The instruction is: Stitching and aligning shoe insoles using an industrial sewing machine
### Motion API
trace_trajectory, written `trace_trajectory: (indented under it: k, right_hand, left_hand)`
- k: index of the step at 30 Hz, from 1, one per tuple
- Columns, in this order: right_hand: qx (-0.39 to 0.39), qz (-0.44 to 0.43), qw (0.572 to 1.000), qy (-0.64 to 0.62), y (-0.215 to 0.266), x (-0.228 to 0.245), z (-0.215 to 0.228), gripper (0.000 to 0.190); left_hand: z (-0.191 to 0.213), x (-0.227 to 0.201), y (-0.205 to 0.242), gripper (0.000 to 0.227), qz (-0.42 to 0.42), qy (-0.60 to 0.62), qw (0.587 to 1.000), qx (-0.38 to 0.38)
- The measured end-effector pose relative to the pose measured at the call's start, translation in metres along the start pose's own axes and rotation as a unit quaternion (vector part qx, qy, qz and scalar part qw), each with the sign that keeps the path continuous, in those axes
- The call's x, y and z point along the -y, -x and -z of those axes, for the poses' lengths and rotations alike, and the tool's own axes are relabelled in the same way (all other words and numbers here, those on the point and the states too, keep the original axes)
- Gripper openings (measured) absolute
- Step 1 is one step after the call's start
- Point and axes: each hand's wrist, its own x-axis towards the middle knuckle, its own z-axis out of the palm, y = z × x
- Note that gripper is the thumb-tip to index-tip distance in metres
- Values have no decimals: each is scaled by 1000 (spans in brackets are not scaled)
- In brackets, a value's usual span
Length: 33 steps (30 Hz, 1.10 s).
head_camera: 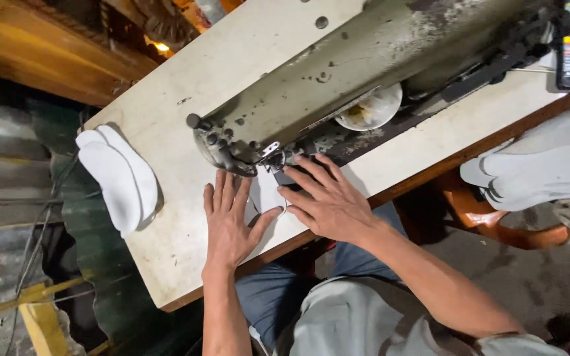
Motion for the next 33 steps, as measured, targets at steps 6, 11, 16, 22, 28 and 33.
trace_trajectory:
  k: [6,11,16,22,28,33]
  right_hand:
    - [18,-12,1000,5,0,1,1,32]
    - [21,-19,1000,8,0,1,-1,32]
    - [26,-23,999,6,0,2,-1,32]
    - [27,-22,999,6,0,1,-1,32]
    - [34,-25,999,7,0,2,3,33]
    - [22,-22,999,6,-2,3,5,33]
  left_hand:
    - [-3,9,-4,93,26,-2,999,48]
    - [1,10,-7,92,43,-11,997,64]
    - [-1,10,-10,90,44,-10,998,52]
    - [-1,10,-15,90,61,2,996,59]
    - [-8,18,-19,92,64,0,996,55]
    - [-6,14,-21,93,75,-10,996,41]
